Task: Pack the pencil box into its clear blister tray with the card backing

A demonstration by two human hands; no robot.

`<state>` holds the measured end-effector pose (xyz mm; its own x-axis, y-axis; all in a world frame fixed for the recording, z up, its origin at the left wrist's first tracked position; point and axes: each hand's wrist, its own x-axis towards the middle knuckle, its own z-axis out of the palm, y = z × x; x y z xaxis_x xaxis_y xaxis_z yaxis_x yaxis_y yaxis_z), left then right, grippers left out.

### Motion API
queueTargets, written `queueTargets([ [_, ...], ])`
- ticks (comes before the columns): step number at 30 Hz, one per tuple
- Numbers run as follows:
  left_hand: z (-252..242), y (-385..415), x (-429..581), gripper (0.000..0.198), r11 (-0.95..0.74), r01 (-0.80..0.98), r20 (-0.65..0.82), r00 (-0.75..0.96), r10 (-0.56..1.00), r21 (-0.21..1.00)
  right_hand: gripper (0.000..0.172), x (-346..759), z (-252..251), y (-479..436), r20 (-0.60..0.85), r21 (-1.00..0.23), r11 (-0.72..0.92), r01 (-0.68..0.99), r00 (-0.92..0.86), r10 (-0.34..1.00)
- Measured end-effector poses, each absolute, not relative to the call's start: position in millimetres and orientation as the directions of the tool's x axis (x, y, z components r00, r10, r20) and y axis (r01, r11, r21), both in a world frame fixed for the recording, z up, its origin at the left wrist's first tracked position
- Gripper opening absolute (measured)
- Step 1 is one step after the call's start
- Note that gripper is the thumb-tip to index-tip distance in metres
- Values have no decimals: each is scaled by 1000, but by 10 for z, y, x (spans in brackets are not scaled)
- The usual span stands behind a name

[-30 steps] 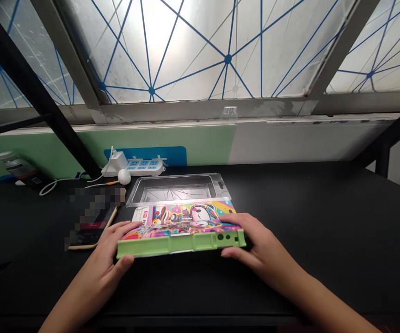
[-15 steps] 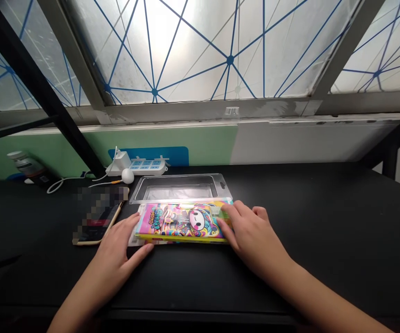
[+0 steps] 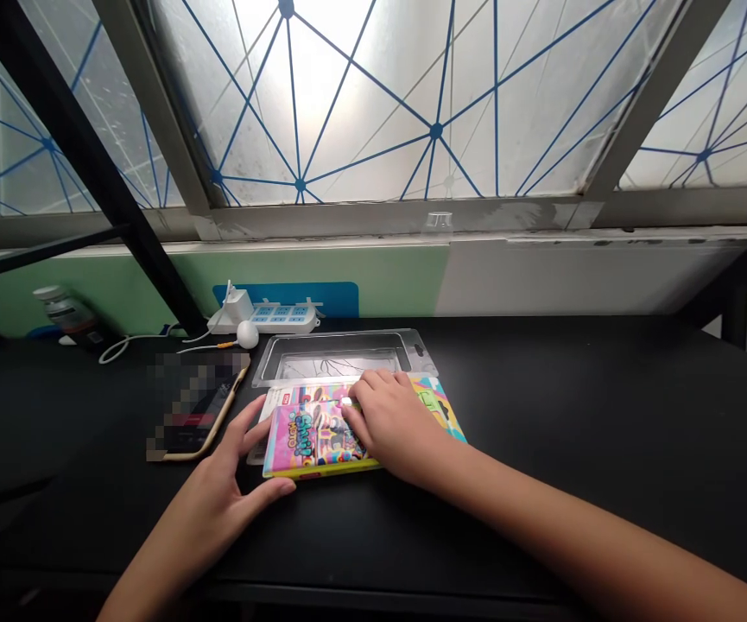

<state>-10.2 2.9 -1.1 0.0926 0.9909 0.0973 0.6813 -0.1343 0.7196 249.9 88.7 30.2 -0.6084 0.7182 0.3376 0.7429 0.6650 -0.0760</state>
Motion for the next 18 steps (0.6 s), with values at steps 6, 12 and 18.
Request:
queueTargets([
  [6,3,60,-130,90,-192,697,99,172,980,691,16,2439,185,898,414,-83,659,747,-576,705],
  [12,46,47,-105,76,-206,723,106,182,978,659,18,2442,206,916,574,-80,675,734,-519,633],
  [18,139,10,-165,66,-263,704,115,252,961,659,8,2634,442,643,769,77,824,561,-559,309],
])
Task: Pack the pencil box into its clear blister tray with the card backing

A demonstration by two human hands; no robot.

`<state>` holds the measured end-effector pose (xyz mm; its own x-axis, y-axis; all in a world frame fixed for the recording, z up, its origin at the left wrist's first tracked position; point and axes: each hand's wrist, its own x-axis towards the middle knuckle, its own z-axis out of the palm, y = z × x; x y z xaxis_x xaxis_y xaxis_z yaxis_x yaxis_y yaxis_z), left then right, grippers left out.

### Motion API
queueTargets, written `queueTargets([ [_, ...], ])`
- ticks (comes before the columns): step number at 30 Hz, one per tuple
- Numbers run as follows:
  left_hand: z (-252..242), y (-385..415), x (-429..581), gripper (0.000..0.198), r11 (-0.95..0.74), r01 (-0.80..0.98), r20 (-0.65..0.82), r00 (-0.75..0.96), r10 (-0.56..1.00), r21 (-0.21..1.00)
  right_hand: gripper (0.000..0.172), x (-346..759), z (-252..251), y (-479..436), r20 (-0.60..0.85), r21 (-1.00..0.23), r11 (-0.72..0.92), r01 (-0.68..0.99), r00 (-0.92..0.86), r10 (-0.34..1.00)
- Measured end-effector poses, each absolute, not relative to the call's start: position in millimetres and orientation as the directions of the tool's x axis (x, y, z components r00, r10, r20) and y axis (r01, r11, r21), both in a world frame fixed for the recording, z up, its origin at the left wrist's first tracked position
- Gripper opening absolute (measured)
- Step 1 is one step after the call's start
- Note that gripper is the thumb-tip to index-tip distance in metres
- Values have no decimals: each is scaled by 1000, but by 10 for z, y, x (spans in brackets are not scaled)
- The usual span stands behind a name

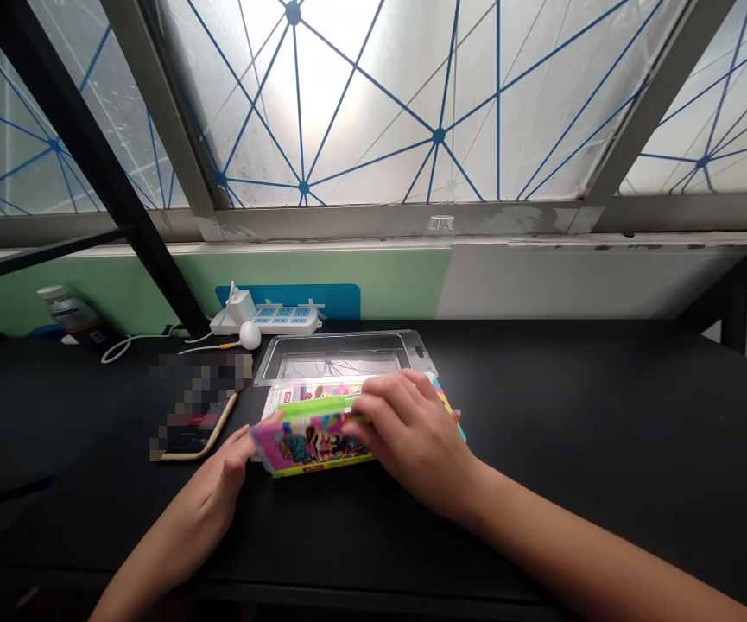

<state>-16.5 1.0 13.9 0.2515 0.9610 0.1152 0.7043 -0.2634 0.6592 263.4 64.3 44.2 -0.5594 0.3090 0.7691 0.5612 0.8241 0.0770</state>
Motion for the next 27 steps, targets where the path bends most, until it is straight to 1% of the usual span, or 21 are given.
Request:
queueTargets([
  [2,149,10,-176,66,-195,711,64,207,976,675,7,2752,513,481,725,126,891,436,-653,218],
  [3,149,11,-177,66,-161,724,32,189,981,671,12,2822,531,411,678,118,915,385,-705,209],
  [5,141,13,-172,67,-122,758,-19,175,984,641,33,2994,523,324,552,64,943,327,-799,239],
  [8,121,15,-154,72,-134,796,-29,187,982,590,78,3327,415,345,347,-28,923,383,-863,368],
  [10,107,21,-142,72,-166,804,-8,208,978,571,109,3562,308,426,258,-100,863,496,-824,504],
  [11,99,26,-139,71,-177,807,2,213,977,564,119,3666,254,472,225,-153,818,555,-786,576],
  [12,90,31,-139,70,-183,809,10,214,977,559,123,3753,203,515,193,-216,765,607,-741,643],
  [13,80,35,-144,69,-186,810,17,213,977,557,120,3820,156,552,161,-289,707,645,-695,700],
  [14,69,36,-153,68,-186,809,23,210,978,557,111,3865,116,582,134,-366,648,668,-652,747],
  [15,56,34,-167,67,-185,806,27,206,978,563,98,3890,82,604,115,-445,590,673,-611,784],
  [17,24,24,-205,67,-176,791,33,194,980,586,71,3890,39,626,112,-585,498,640,-544,832],
  [18,5,20,-223,67,-171,779,38,186,982,603,62,3876,29,628,120,-634,468,615,-519,846],
  [19,-14,17,-238,69,-175,761,55,180,982,625,57,3857,27,627,130,-669,446,595,-497,858],
  [22,-68,30,-241,85,-273,669,175,212,962,691,59,3810,56,612,140,-717,407,566,-455,879],
  [24,-90,40,-220,92,-340,625,250,230,940,703,61,3794,91,598,139,-740,388,549,-439,887],
  [25,-97,40,-210,90,-346,625,264,224,938,700,61,3788,110,592,136,-751,381,540,-437,889],
  [27,-105,28,-206,81,-313,652,249,192,949,690,60,3780,144,583,121,-771,362,523,-439,890],
])
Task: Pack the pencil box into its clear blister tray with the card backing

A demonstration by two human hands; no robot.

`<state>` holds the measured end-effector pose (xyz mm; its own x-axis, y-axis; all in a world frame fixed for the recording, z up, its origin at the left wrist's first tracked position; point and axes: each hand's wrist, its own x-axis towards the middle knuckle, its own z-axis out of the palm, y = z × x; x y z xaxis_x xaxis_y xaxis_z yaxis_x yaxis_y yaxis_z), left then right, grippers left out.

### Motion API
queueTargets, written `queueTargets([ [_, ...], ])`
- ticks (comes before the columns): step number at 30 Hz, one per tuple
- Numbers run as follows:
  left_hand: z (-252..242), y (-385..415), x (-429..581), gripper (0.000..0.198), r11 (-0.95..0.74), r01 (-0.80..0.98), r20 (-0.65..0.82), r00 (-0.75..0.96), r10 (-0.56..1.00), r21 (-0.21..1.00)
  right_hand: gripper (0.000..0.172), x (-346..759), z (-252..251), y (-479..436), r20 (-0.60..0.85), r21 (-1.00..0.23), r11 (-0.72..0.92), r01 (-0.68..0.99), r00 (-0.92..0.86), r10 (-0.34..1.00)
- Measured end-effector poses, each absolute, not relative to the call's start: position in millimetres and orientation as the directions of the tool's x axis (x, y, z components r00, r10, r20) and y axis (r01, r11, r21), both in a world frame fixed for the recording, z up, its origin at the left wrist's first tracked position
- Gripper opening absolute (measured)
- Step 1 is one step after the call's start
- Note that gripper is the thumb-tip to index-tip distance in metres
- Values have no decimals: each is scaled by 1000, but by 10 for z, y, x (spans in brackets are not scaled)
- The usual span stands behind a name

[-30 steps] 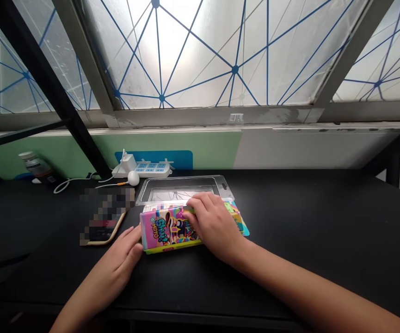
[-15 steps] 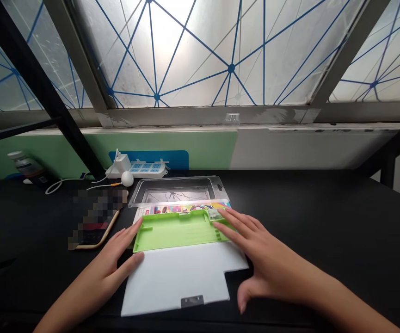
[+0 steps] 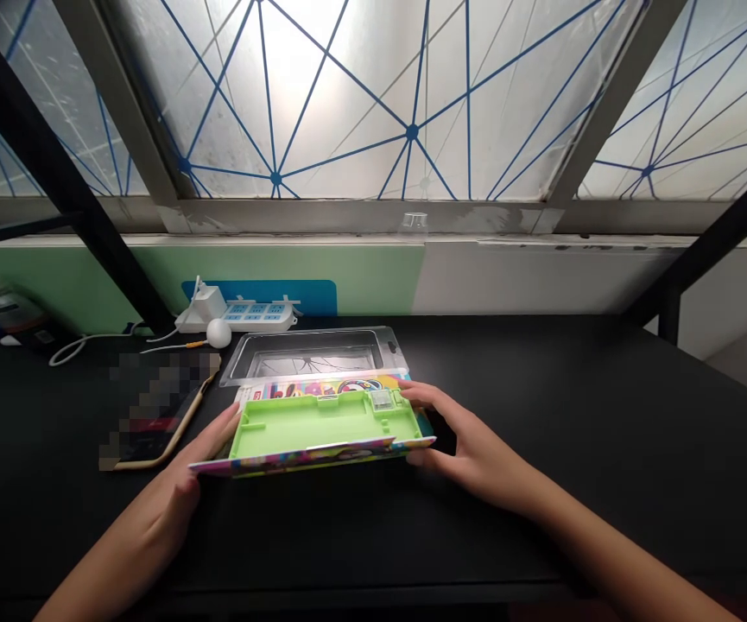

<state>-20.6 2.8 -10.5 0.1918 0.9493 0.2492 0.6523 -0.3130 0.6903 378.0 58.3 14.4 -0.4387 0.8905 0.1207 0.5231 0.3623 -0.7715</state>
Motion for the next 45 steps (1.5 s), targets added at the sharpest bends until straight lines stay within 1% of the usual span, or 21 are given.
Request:
queueTargets([
  [3,-111,5,-230,71,-262,679,185,185,965,686,62,3771,173,580,81,-803,313,507,-429,900],
  [6,-94,6,-237,72,-227,685,148,174,974,692,66,3765,161,593,46,-806,284,519,-423,905],
  [10,-16,4,-181,77,-180,663,121,135,983,726,78,3756,89,606,70,-724,333,604,-416,907],
  [12,26,-21,-142,79,-149,637,98,115,989,756,80,3752,61,596,95,-693,353,628,-406,909],
  [14,63,-54,-106,77,-133,611,116,67,991,781,77,3749,68,578,147,-680,384,624,-397,906],
  [17,145,-50,-58,69,-180,601,243,-25,970,779,72,3735,166,603,263,-663,454,595,-383,886],
  [19,251,50,-29,69,-238,627,335,-38,942,741,71,3698,270,711,322,-661,486,572,-369,872],
  [20,321,140,-17,71,-261,646,362,-25,932,717,70,3666,321,800,347,-663,501,556,-365,864],
  [21,397,255,-7,73,-276,667,366,7,931,692,69,3624,362,910,373,-667,515,538,-358,856],
  [23,544,538,2,74,-311,746,357,105,928,590,68,3518,398,1165,425,-679,541,497,-334,841],
  [25,638,836,-13,72,-304,796,335,135,932,524,66,3402,360,1409,446,-702,532,474,-291,847],
  [28,623,1159,-97,68,-328,841,360,173,917,431,65,3286,206,1628,419,-730,488,479,-250,873],
  [31,486,1261,-226,69,-361,863,399,210,893,354,64,3280,63,1648,350,-751,441,492,-270,897],
  [33,405,1249,-292,68,-361,859,347,235,908,364,61,3313,19,1611,313,-744,434,507,-309,898],
  [35,358,1222,-322,69,-357,865,326,244,913,352,52,3342,9,1578,306,-701,461,544,-354,884],
  [38,324,1203,-319,69,-360,885,286,277,917,295,36,3355,12,1558,330,-580,521,626,-404,853],
  [41,297,1194,-287,63,-348,917,267,293,918,193,29,3354,33,1532,458,-402,604,688,-420,783],
  [43,276,1163,-222,62,-369,919,322,312,894,135,27,3354,70,1483,569,-279,673,685,-447,690],
  [45,252,1094,-95,60,-434,895,397,362,844,107,28,3337,121,1398,631,-188,766,615,-521,574],
])
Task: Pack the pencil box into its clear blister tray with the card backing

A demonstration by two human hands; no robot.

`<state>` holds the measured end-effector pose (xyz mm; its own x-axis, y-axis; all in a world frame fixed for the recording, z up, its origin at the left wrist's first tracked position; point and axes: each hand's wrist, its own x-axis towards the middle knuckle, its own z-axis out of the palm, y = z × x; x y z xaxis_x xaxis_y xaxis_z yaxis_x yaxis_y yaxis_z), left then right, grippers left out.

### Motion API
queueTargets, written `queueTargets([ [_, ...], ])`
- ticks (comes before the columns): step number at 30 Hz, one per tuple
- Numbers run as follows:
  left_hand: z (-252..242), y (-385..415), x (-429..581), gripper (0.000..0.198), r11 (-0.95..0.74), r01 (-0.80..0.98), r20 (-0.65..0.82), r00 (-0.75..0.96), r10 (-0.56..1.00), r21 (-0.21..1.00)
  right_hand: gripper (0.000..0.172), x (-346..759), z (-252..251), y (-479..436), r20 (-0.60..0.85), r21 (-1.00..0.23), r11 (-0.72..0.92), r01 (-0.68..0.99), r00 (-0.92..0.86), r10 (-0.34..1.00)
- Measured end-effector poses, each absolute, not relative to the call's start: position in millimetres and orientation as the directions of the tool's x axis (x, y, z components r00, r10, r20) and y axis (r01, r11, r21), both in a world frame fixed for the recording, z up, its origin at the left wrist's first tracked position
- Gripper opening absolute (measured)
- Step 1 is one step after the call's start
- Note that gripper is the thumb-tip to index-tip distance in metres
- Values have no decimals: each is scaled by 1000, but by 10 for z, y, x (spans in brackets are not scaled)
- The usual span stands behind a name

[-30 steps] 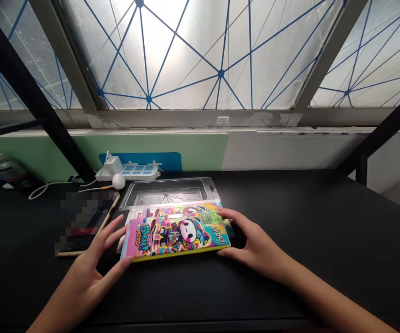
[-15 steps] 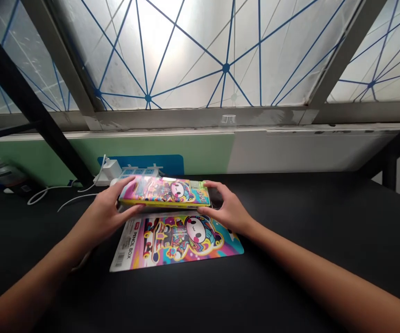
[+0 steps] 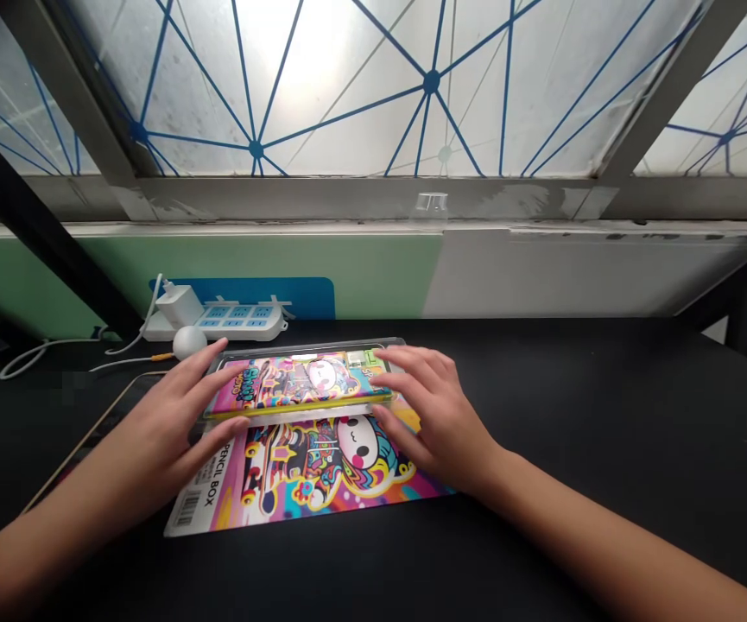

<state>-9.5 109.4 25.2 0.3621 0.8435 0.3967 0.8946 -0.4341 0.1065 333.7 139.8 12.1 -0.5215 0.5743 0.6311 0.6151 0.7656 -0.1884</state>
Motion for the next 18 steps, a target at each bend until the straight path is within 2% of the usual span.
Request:
queueTargets([
  [3,212,957,169,53,-583,812,427,518,741,27,27,3243,184,1229,614,-127,895,428,-675,409],
  [6,182,909,374,55,-660,751,386,616,687,-24,22,3105,197,1083,463,-183,927,327,-804,374],
  [8,183,974,424,56,-644,764,369,611,700,-45,37,3043,184,1036,302,-265,900,346,-856,419],
  [10,208,1088,424,56,-589,805,324,576,751,-68,65,3027,166,1030,156,-334,852,403,-868,472],
  [12,247,1200,419,58,-519,850,262,523,811,-92,85,3046,155,1044,72,-374,810,452,-857,511],
  [15,286,1276,443,70,-439,891,196,454,869,-116,93,3086,169,1053,26,-398,791,464,-857,515],
  [18,266,1244,451,75,-404,910,168,414,894,-92,86,3094,206,1030,37,-385,792,473,-850,526],
])
